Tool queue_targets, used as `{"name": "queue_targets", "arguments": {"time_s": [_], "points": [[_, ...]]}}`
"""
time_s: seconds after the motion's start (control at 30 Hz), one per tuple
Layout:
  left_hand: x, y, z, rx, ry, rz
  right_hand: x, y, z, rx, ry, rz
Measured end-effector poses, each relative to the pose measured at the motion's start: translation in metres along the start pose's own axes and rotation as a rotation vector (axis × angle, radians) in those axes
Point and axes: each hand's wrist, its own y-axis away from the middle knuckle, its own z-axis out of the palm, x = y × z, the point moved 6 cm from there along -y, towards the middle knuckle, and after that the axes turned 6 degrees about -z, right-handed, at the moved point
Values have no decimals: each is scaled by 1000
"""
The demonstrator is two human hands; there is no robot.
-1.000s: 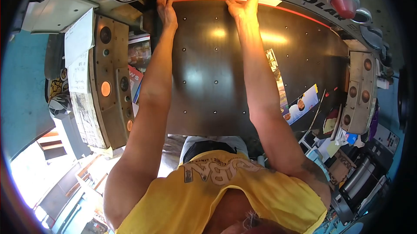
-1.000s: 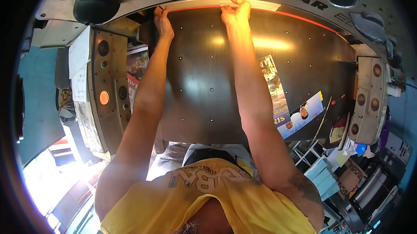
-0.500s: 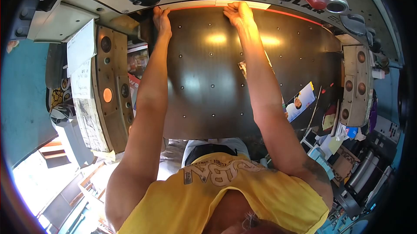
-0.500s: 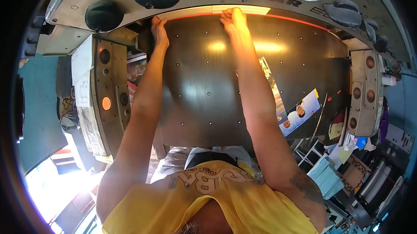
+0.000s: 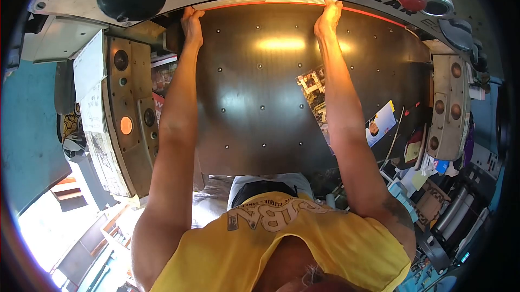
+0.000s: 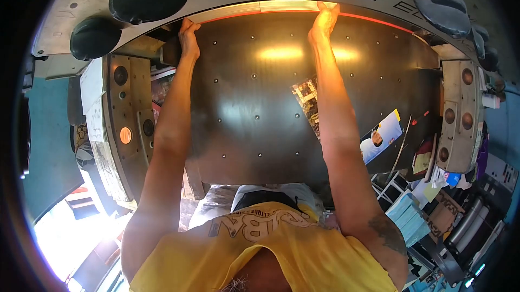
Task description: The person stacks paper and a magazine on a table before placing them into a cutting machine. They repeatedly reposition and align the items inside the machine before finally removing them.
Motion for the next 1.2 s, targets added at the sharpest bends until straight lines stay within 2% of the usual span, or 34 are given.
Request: {"name": "queue_targets", "arguments": {"time_s": [0.07,0.1,0.2,0.23,0.27,0.33,0.43,0.53,0.6,0.67,0.7,0.8,0.9,1.0,1.1,1.2], "points": [[1,2,2,1,35,10,-8,9,-8,10,-67,52],[1,2,3,8,45,25,-43,42,3,10,-150,173],[-5,-2,-4,18,1,24,5,52,34,194,-651,680],[-6,-2,-4,19,-22,18,-7,60,50,-29,-598,557],[-8,-1,-3,34,13,-1,4,55,55,20,-630,527],[-10,-2,-2,65,81,-31,-18,60,70,-115,-693,336],[-20,-9,-11,23,-81,-1,-14,64,69,218,-656,527],[-13,-9,-4,-6,-48,48,4,68,70,-40,-589,463],[-4,-9,-2,23,-22,75,16,81,83,56,-566,640],[-6,-5,-4,35,-11,71,15,84,100,78,-683,551],[-4,-7,-3,32,-4,72,0,91,103,194,-690,528],[5,4,3,39,24,67,0,90,99,38,-655,539],[13,0,6,6,-14,82,1,87,98,14,-669,528],[5,6,3,-19,-16,29,0,82,97,30,-556,557],[15,7,9,-35,27,29,3,68,87,-121,-472,605],[5,5,7,-32,52,59,-9,52,95,-238,-487,501]]}}
